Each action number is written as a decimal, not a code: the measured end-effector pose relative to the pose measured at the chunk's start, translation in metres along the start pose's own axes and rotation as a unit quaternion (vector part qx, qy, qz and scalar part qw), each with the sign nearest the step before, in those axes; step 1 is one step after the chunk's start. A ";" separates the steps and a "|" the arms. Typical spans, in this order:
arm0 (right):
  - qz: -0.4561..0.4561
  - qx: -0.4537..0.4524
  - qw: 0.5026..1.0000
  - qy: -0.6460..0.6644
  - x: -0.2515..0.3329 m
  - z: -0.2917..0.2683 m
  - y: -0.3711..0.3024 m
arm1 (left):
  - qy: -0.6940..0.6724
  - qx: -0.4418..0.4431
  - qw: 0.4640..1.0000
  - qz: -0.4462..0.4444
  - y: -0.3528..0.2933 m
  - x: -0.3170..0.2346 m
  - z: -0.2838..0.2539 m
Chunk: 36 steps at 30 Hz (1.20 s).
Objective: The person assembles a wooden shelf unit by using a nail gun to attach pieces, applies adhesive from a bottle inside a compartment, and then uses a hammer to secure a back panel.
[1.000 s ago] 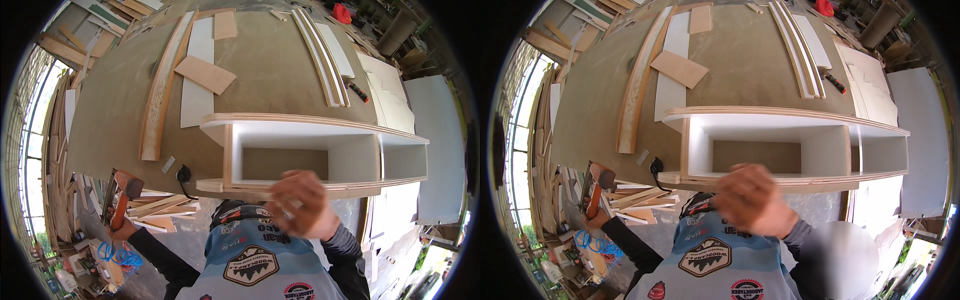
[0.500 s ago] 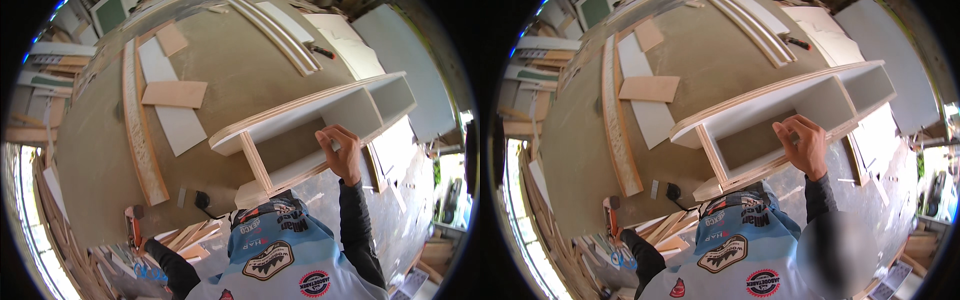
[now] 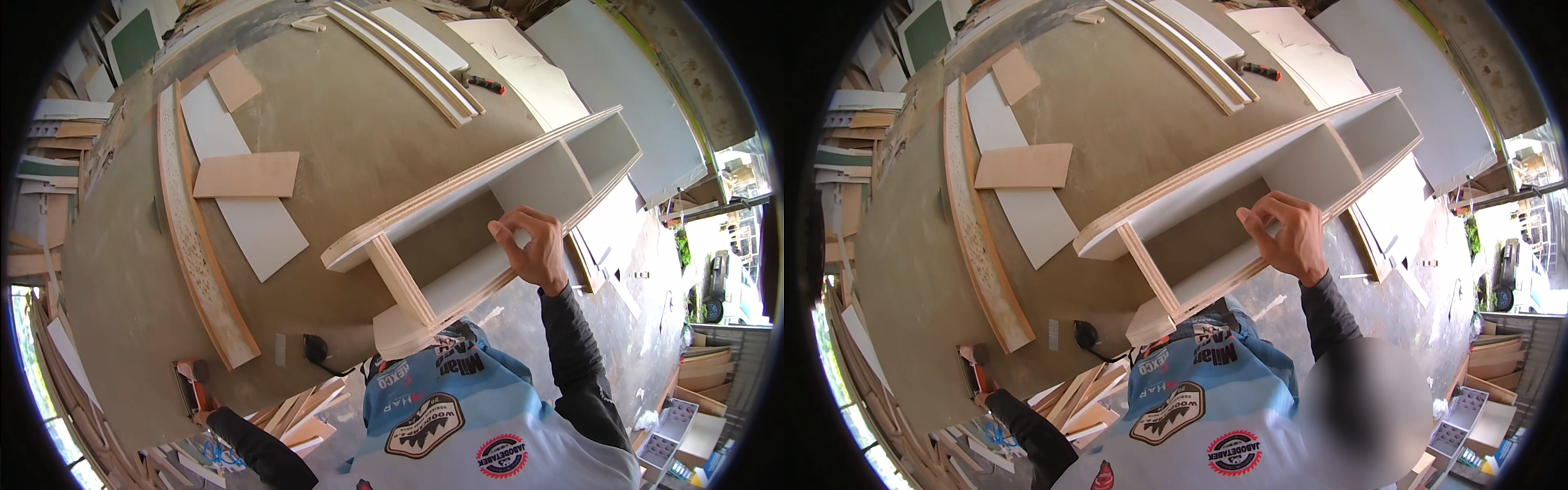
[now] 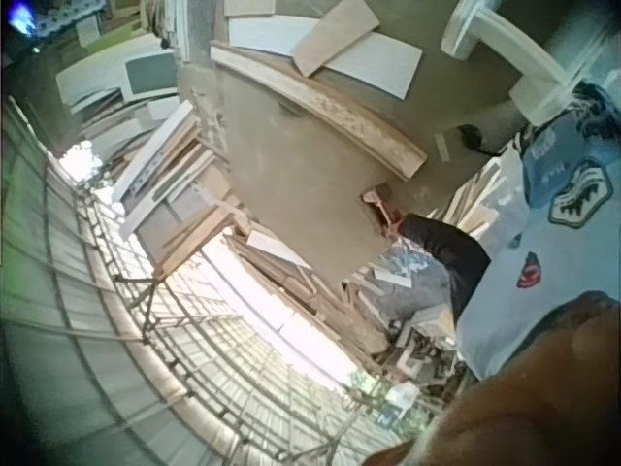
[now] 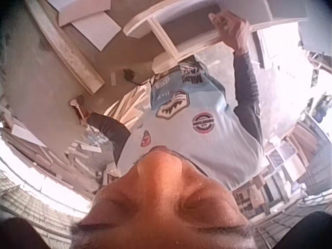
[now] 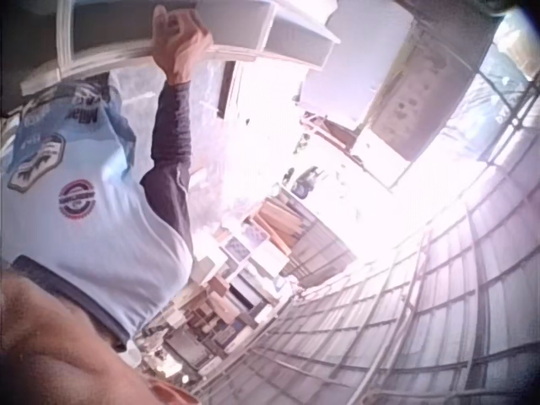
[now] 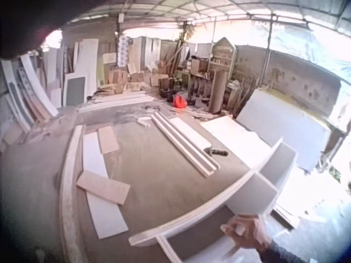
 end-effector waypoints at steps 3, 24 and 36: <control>-0.012 0.048 0.998 -0.023 -0.001 -0.004 0.003 | 0.095 -0.006 0.995 0.011 -0.044 0.009 -0.009; 0.296 0.417 0.745 0.428 -0.017 0.183 0.009 | 0.161 0.345 0.777 0.501 -0.765 0.095 -0.008; 0.365 0.393 0.653 0.535 -0.012 0.204 0.001 | 0.189 0.223 0.770 0.567 -0.758 0.108 -0.010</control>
Point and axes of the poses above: each hand's wrist, its own y-axis towards the middle knuckle, its own z-axis out of the palm, x = y × z, the point moved 1 cm from there along y, towards the middle knuckle
